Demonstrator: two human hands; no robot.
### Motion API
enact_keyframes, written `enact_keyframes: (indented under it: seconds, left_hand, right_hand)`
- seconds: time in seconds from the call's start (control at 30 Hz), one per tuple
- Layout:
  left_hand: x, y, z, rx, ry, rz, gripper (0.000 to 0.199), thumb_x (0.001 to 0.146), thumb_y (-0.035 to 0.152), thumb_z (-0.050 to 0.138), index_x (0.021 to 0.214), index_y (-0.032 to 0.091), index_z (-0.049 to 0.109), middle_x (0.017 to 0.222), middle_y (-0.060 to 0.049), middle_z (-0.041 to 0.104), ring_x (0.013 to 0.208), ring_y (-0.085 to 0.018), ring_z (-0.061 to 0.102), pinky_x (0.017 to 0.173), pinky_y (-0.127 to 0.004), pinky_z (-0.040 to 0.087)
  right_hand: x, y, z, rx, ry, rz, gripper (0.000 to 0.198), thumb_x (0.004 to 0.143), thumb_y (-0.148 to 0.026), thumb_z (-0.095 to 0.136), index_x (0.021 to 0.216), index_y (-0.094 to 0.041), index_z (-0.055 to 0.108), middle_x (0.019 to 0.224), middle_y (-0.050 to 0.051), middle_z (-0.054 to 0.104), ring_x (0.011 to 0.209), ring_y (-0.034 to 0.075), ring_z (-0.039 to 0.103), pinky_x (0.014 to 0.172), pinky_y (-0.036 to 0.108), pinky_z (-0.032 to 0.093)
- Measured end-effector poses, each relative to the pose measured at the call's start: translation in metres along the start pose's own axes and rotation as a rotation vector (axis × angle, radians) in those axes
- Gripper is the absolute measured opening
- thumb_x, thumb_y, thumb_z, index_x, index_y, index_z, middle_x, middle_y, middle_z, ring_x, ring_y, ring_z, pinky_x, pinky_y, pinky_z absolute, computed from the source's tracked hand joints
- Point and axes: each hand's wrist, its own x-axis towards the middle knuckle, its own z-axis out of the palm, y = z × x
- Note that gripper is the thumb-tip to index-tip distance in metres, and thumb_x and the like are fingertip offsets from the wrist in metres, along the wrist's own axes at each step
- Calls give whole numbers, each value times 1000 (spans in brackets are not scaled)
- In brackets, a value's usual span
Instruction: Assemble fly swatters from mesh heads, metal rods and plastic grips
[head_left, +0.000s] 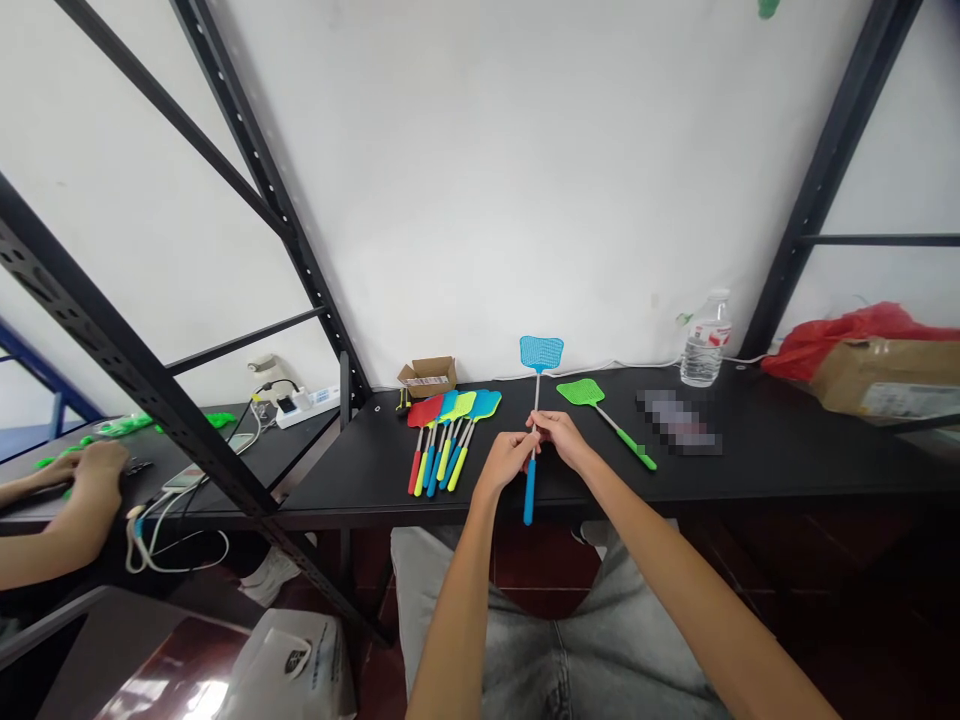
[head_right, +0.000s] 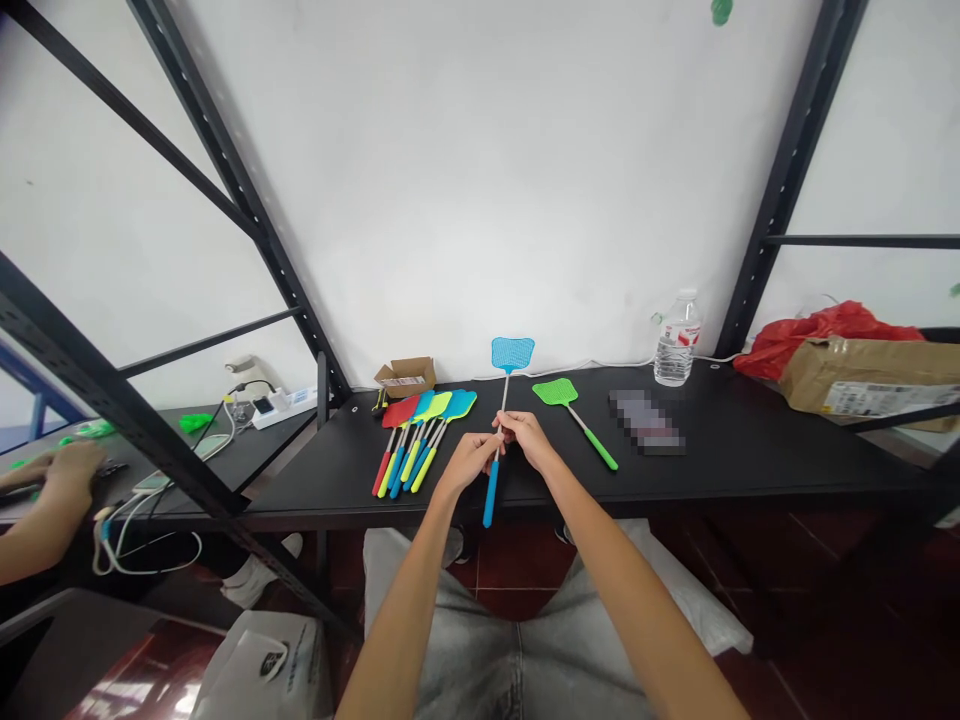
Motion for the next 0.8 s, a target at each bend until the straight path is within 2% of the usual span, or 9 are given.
enact_keyframes:
  seconds: [0.23, 0.47, 0.6, 0.7, 0.8]
  left_hand:
    - [-4, 9, -3, 24, -120, 4, 47, 89, 52, 49, 67, 13, 65, 40, 3, 48, 39, -8, 43, 50, -20, 33]
    - [-5, 12, -2, 0, -171, -29, 45, 87, 48, 52, 61, 14, 63, 37, 3, 46, 37, -8, 39, 49, -21, 31]
    - [-6, 10, 0, 27, -123, -2, 41, 86, 43, 52, 59, 14, 63, 41, 2, 49, 42, -8, 44, 52, -21, 35]
    - [-5, 7, 1, 34, -49, -14, 38, 86, 40, 51, 63, 14, 64, 45, 2, 51, 45, -9, 47, 53, -21, 36]
    - [-3, 6, 2, 15, 33, -24, 42, 88, 45, 48, 63, 14, 61, 47, 2, 50, 45, -9, 47, 51, -22, 36]
  right_hand:
    - [7, 5, -5, 101, 156, 13, 41, 66, -56, 75, 66, -15, 66, 51, -2, 50, 47, 10, 46, 49, 25, 37]
    - [8, 6, -6, 149, 180, 4, 42, 67, -56, 75, 67, -16, 66, 52, -2, 47, 48, 9, 44, 48, 24, 35]
    - [3, 3, -1, 47, 128, -41, 42, 74, -58, 69, 71, -16, 67, 55, -3, 48, 48, 9, 43, 47, 24, 33]
    - [-4, -4, 4, -54, 10, -57, 41, 79, -58, 63, 76, -17, 68, 56, -3, 50, 48, 9, 44, 46, 24, 33]
    - [-8, -10, 8, -121, -102, -65, 40, 81, -56, 62, 75, -17, 67, 54, -2, 51, 48, 11, 46, 48, 25, 36]
